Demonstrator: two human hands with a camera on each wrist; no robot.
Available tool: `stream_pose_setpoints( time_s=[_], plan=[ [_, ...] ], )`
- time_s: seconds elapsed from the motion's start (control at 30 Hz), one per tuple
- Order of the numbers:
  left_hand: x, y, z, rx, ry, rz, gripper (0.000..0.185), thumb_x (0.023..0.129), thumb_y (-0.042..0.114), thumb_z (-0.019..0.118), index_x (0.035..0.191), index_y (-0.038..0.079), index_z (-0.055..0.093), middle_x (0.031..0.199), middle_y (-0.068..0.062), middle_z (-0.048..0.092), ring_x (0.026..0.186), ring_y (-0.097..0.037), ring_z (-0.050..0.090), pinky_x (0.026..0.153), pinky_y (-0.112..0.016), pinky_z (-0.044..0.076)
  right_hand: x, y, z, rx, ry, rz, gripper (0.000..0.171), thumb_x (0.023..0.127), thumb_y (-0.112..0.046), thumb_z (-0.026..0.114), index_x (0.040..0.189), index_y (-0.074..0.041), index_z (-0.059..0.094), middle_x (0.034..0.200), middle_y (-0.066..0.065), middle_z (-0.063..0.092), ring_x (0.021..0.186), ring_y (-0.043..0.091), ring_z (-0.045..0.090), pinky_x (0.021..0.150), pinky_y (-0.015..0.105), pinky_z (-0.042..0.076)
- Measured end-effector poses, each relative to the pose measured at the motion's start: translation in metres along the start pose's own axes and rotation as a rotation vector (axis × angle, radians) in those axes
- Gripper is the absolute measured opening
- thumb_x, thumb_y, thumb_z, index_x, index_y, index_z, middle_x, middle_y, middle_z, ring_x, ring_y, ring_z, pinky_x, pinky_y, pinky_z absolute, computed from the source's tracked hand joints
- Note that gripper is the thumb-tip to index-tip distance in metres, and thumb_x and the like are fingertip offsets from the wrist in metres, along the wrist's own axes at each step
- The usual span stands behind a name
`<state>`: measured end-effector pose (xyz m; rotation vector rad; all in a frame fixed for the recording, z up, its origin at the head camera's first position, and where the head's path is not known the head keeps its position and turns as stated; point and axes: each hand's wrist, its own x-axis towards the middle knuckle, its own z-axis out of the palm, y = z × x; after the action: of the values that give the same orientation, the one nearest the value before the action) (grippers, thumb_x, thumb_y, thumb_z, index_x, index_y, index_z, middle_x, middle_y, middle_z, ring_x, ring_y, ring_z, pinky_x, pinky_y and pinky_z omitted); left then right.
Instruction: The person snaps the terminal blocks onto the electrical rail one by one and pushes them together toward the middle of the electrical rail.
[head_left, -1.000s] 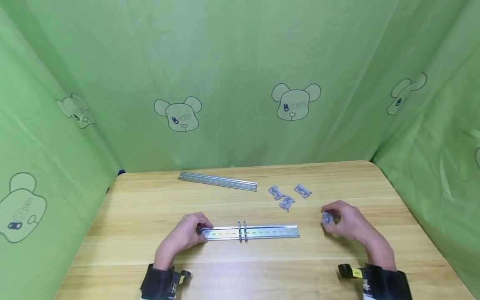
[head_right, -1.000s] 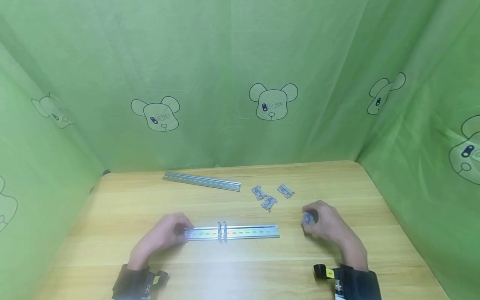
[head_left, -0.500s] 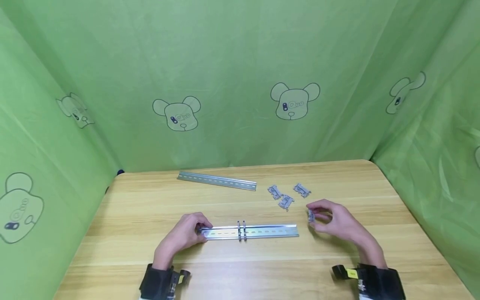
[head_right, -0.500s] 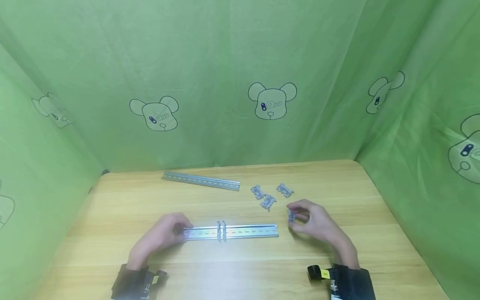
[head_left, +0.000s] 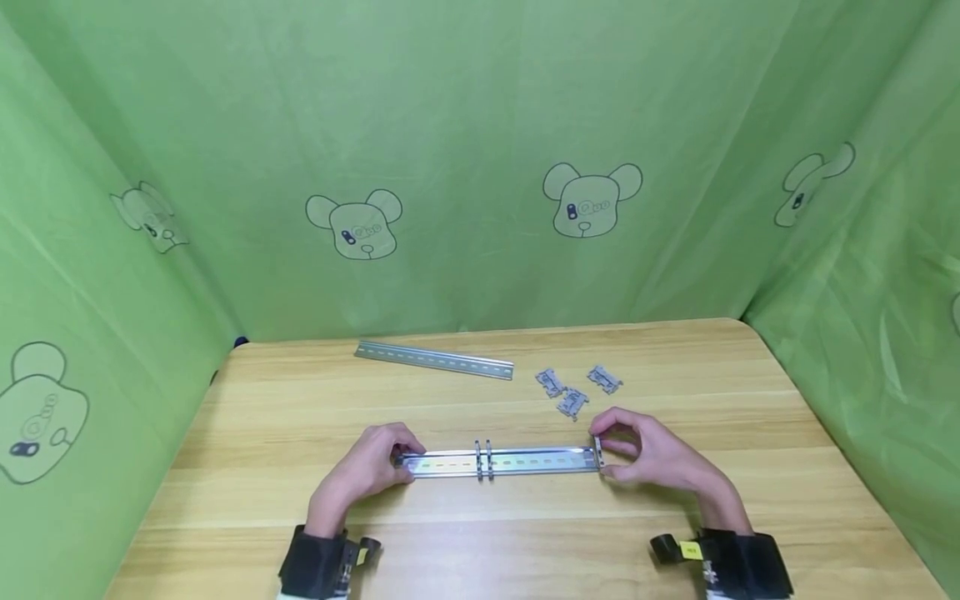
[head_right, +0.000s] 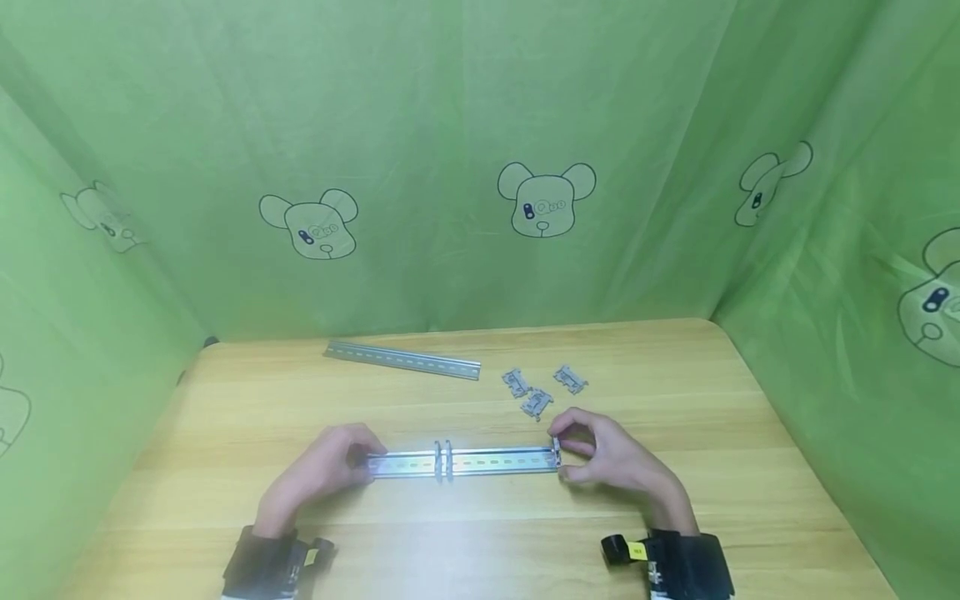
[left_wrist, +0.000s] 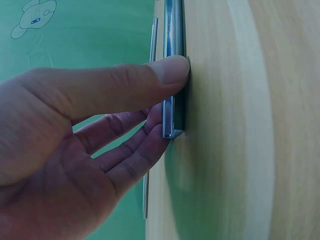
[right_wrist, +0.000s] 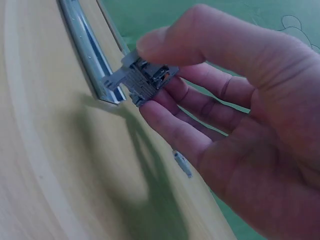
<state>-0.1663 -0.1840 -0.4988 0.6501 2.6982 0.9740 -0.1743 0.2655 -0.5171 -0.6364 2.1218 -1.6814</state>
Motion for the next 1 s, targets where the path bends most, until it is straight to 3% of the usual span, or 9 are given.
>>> stream_pose_setpoints(
  time_s=[0.4, 0.67, 1.0],
  plan=[
    [0.001, -0.002, 0.001, 0.003, 0.008, 0.003, 0.035, 0.073, -0.004, 0.087, 0.105, 0.005, 0.077, 0.100, -0.003, 0.071, 0.091, -0.019, 0.065, 0.082, -0.037, 0.058, 0.002, 0.006, 0.003, 0.023, -0.009, 0.016, 0.056, 0.071, 0.013, 0.078, 0.122, 0.011, 0.053, 0.135, 0.034, 0.047, 0.129, 0.051, 0.049, 0.107, 0.027, 0.045],
    [0.003, -0.004, 0.001, -0.003, 0.012, 0.019, 0.036, 0.072, -0.005, 0.087, 0.105, 0.005, 0.077, 0.100, -0.002, 0.071, 0.092, -0.020, 0.066, 0.083, -0.039, 0.058, -0.001, 0.011, -0.001, 0.084, -0.009, -0.013, 0.057, 0.073, 0.015, 0.078, 0.124, 0.013, 0.053, 0.135, 0.035, 0.047, 0.128, 0.047, 0.052, 0.107, 0.031, 0.046],
    [0.002, -0.004, 0.001, 0.017, 0.005, 0.009, 0.035, 0.073, -0.003, 0.087, 0.106, 0.005, 0.077, 0.102, -0.002, 0.071, 0.093, -0.018, 0.065, 0.085, -0.038, 0.058, 0.005, 0.010, 0.003, 0.073, -0.027, -0.006, 0.056, 0.076, 0.011, 0.079, 0.127, 0.011, 0.055, 0.135, 0.035, 0.050, 0.127, 0.040, 0.056, 0.105, 0.033, 0.048]
  ],
)
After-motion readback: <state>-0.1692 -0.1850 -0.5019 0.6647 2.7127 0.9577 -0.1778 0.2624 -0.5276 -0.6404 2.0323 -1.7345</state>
